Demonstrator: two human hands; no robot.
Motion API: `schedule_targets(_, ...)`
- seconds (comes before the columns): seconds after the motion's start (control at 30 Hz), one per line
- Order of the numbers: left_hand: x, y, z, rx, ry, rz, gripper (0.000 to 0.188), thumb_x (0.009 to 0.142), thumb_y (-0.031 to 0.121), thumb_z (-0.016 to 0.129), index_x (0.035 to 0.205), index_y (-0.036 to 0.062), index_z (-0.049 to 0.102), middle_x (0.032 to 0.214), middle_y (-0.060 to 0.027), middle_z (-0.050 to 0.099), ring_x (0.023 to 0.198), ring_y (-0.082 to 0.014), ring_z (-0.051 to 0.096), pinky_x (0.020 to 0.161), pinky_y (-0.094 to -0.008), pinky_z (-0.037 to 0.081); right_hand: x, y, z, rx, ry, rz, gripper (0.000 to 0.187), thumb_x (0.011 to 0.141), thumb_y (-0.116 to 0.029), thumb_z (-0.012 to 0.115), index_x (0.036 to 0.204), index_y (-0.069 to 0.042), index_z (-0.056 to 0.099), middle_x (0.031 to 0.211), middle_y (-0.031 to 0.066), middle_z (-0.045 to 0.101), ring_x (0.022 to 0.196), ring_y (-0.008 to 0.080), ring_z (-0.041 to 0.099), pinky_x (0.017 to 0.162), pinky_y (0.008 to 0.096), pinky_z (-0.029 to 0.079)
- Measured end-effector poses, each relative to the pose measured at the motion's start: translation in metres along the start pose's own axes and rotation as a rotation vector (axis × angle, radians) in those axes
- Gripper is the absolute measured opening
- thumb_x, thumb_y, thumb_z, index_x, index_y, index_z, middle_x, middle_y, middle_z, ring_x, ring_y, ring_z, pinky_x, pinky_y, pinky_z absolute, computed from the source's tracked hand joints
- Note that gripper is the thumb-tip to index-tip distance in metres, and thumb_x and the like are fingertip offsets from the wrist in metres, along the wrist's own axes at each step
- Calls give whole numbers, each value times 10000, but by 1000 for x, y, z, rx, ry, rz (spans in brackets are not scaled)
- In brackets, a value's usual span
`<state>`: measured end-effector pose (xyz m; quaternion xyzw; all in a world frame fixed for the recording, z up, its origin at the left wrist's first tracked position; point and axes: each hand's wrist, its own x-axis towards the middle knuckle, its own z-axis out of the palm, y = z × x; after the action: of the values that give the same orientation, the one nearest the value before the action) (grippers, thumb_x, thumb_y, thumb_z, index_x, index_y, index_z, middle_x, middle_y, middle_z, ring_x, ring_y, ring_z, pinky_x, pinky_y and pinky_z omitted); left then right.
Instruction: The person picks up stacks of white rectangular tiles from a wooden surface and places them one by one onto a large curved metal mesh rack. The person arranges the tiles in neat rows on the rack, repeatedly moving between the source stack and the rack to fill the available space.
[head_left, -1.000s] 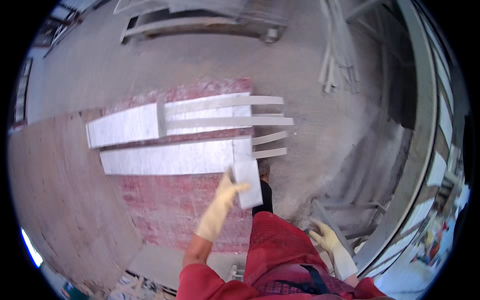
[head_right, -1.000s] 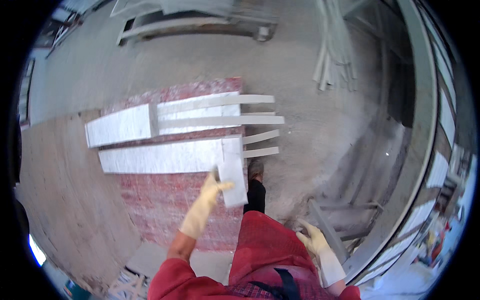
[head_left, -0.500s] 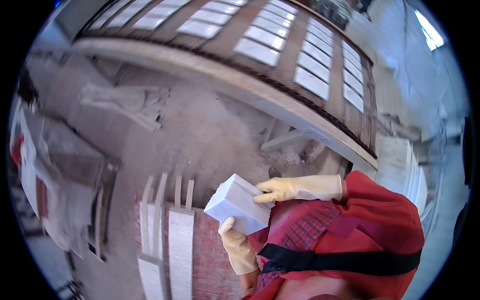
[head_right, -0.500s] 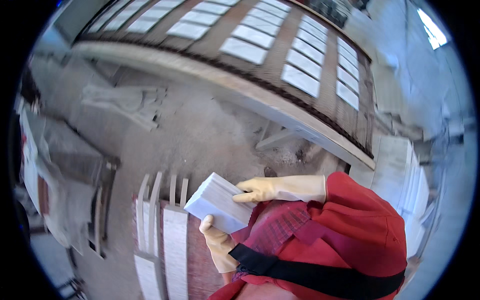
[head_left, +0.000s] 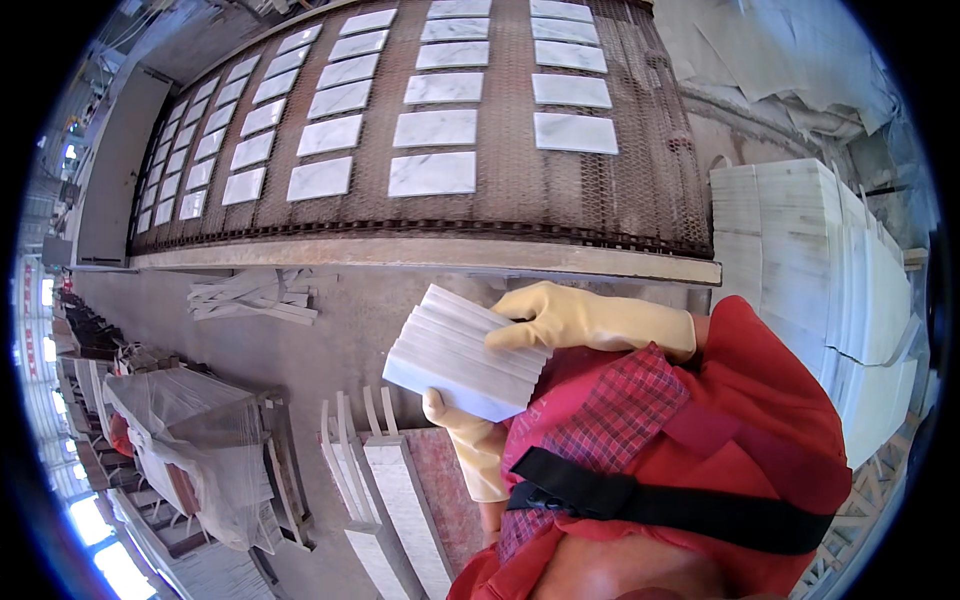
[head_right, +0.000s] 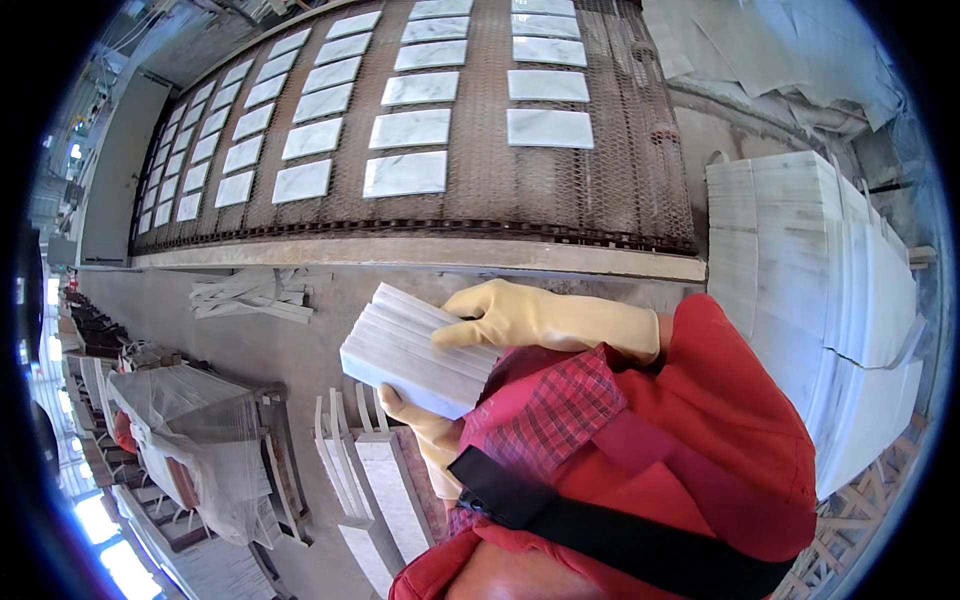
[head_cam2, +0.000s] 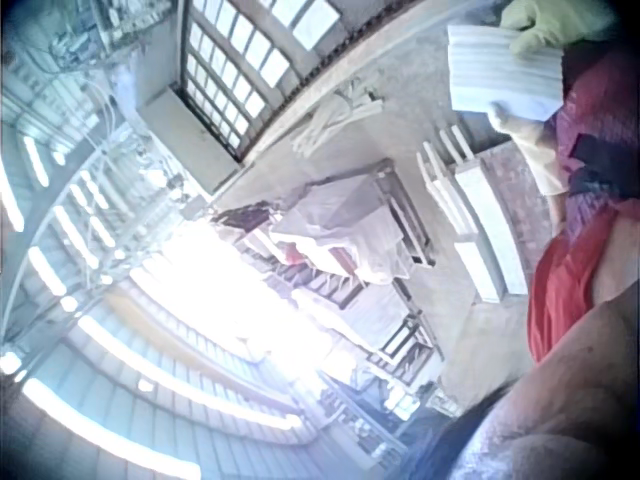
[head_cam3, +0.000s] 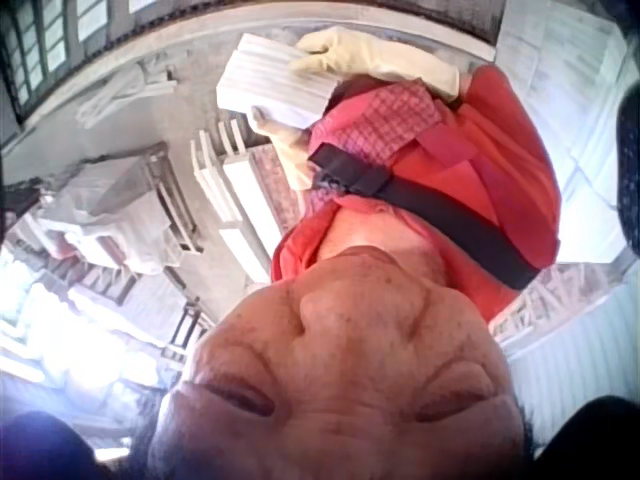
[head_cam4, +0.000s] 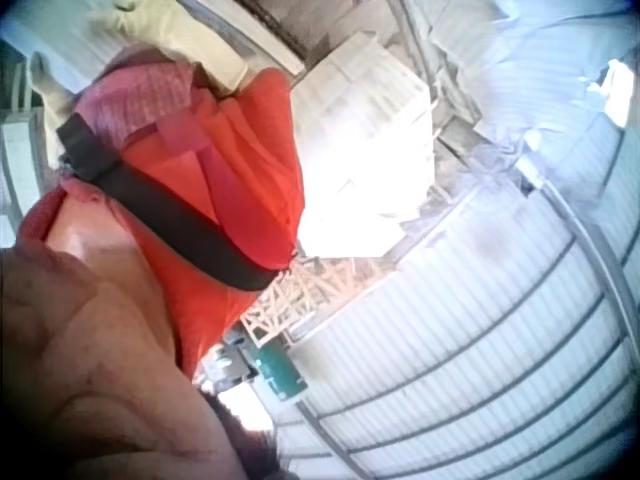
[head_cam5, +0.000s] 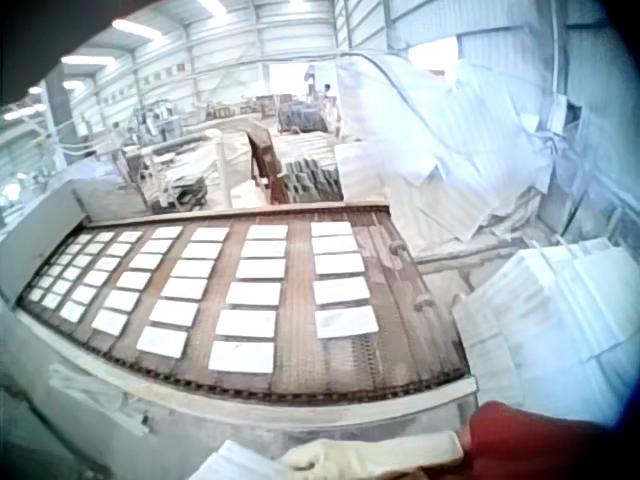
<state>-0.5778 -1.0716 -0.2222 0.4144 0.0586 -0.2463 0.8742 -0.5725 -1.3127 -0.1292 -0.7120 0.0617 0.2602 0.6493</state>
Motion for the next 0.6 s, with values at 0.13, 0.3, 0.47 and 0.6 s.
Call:
schedule_targets(0.13, 3, -14, 32, 13, -27, -36, 1224, 849, 927, 574, 1682, 54, 369, 1599, -229, 516, 1426, -387, 547, 1179, -575, 474, -24, 9, -27, 50, 29, -32, 632, 987, -574, 788, 1374, -75, 764, 1323, 133, 769, 1276, 239, 687, 1081, 388, 519)
schedule_targets(0.3, 9, -25, 61, 30, -52, -25, 1209, 857, 920, 566, 1673, 48, 383, 1603, -232, 514, 1430, -385, 544, 1193, -579, 457, -37, 23, -47, 126, 57, -70, 547, 1007, -525, 791, 1301, -64, 793, 1250, 111, 785, 1219, 203, 698, 1049, 377, 526)
schedule_targets(0.47, 18, -34, 73, 43, -55, 15, 1185, 876, 905, 556, 1672, 45, 384, 1609, -233, 510, 1428, -388, 543, 1200, -583, 447, -35, 28, -65, 30, 93, -134, 563, 1020, -558, 764, 1261, -51, 801, 1216, 117, 795, 1178, 208, 712, 1024, 382, 538)
schedule_targets(0.6, 27, -45, 83, -48, -25, 7, 1187, 880, 904, 549, 1681, 47, 370, 1618, -229, 505, 1430, -385, 538, 1204, -581, 442, -29, 31, -82, 1, 97, -186, 568, 1028, -559, 754, 1257, -41, 798, 1217, 131, 796, 1162, 214, 721, 1005, 381, 549)
